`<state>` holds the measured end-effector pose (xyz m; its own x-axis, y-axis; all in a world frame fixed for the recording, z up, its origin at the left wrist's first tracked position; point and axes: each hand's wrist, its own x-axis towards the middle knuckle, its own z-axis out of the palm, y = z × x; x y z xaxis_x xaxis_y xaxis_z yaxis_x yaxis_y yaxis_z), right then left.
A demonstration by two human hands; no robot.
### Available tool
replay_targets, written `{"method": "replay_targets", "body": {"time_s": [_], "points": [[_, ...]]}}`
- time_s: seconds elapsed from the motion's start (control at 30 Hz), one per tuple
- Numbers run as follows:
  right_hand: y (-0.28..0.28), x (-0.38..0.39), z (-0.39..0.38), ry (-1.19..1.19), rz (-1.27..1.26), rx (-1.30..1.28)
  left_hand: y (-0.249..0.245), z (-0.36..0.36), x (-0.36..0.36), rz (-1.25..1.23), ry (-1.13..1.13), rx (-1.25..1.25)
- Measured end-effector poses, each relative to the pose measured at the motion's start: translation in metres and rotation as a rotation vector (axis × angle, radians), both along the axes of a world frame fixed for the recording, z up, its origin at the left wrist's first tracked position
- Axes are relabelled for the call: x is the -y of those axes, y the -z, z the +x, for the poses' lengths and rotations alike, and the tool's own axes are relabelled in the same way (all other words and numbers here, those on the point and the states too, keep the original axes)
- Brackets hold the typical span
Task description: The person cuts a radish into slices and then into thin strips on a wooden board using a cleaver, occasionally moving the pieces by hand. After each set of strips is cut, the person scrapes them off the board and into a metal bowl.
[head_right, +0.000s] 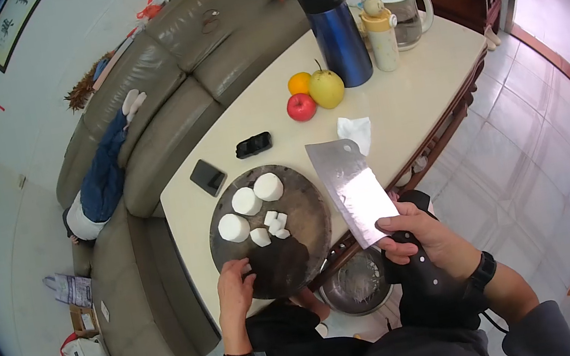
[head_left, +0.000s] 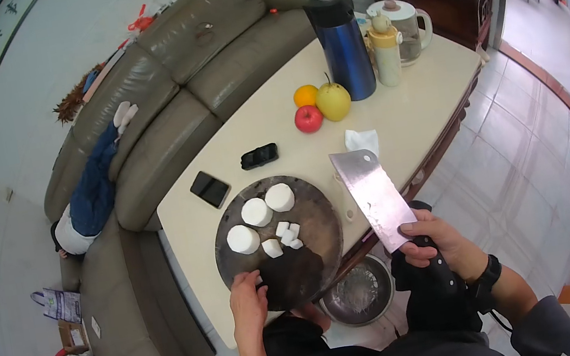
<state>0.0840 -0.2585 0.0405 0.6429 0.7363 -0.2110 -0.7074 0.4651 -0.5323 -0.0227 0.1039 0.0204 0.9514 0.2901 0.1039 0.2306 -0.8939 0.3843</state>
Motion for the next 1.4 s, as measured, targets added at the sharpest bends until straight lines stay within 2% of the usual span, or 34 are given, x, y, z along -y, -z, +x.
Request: {"method": "replay_targets", "body": {"time_s": [0.17, 0.23, 0.3, 0.37, 0.43, 0.47, 0.5, 0.57, 0.6, 0.63, 0.7, 0.73, 0.77, 0.83, 0.97, 1.03, 1.13, 1.4], "points": [[0.007, 0.002, 0.001, 0.025, 0.021, 0.017, 0.001, 0.007, 0.012, 0.053, 0.043, 0.0], [0.005, 0.005, 0.001, 0.027, 0.044, 0.023, -0.008, 0.006, 0.04, -0.128, 0.15, -0.002], [-0.008, 0.006, -0.004, -0.007, -0.055, 0.012, -0.011, 0.003, 0.066, -0.161, 0.217, -0.025], [0.002, 0.007, -0.004, -0.068, -0.073, 0.035, -0.007, 0.001, 0.08, -0.024, 0.243, 0.067], [0.005, 0.003, -0.004, -0.188, -0.153, 0.231, 0.001, -0.004, 0.078, -0.037, 0.221, 0.058], [0.003, 0.001, -0.004, -0.228, -0.285, 0.309, 0.006, -0.006, 0.079, -0.078, 0.17, 0.091], [-0.002, -0.004, -0.006, -0.23, -0.289, 0.3, 0.009, -0.007, 0.081, -0.119, 0.12, 0.122], [-0.014, -0.018, -0.011, -0.233, -0.613, 0.71, 0.009, -0.008, 0.085, -0.121, 0.083, 0.156], [-0.008, -0.025, -0.012, -0.14, -0.693, 1.022, 0.008, -0.009, 0.088, -0.117, 0.045, 0.2], [-0.008, -0.03, -0.012, -0.148, -0.698, 1.015, 0.008, -0.011, 0.091, -0.125, 0.042, 0.192], [-0.013, -0.041, -0.009, -0.205, -0.836, 1.38, 0.008, -0.016, 0.097, -0.081, -0.012, 0.35], [-0.014, -0.048, -0.007, -0.204, -0.858, 1.497, 0.015, -0.019, 0.098, -0.088, -0.016, 0.341], [-0.015, -0.055, -0.005, -0.216, -0.859, 1.488, 0.023, -0.023, 0.099, -0.075, 0.006, 0.406], [-0.02, -0.067, -0.003, -0.264, -0.857, 1.695, 0.035, -0.025, 0.098, -0.069, 0.023, 0.459], [-0.029, -0.087, -0.005, -0.234, -0.811, 1.792, 0.054, -0.024, 0.089, 0.041, 0.095, 0.489], [-0.028, -0.093, -0.005, -0.358, -0.784, 1.907, 0.058, -0.024, 0.086, 0.096, 0.122, 0.509], [-0.028, -0.093, -0.006, -0.489, -0.818, 1.899, 0.071, -0.03, 0.084, 0.073, 0.11, 0.514], [-0.026, -0.099, 0.002, -0.568, -0.825, 1.94, 0.081, -0.043, 0.085, 0.101, 0.037, 0.474]]}}
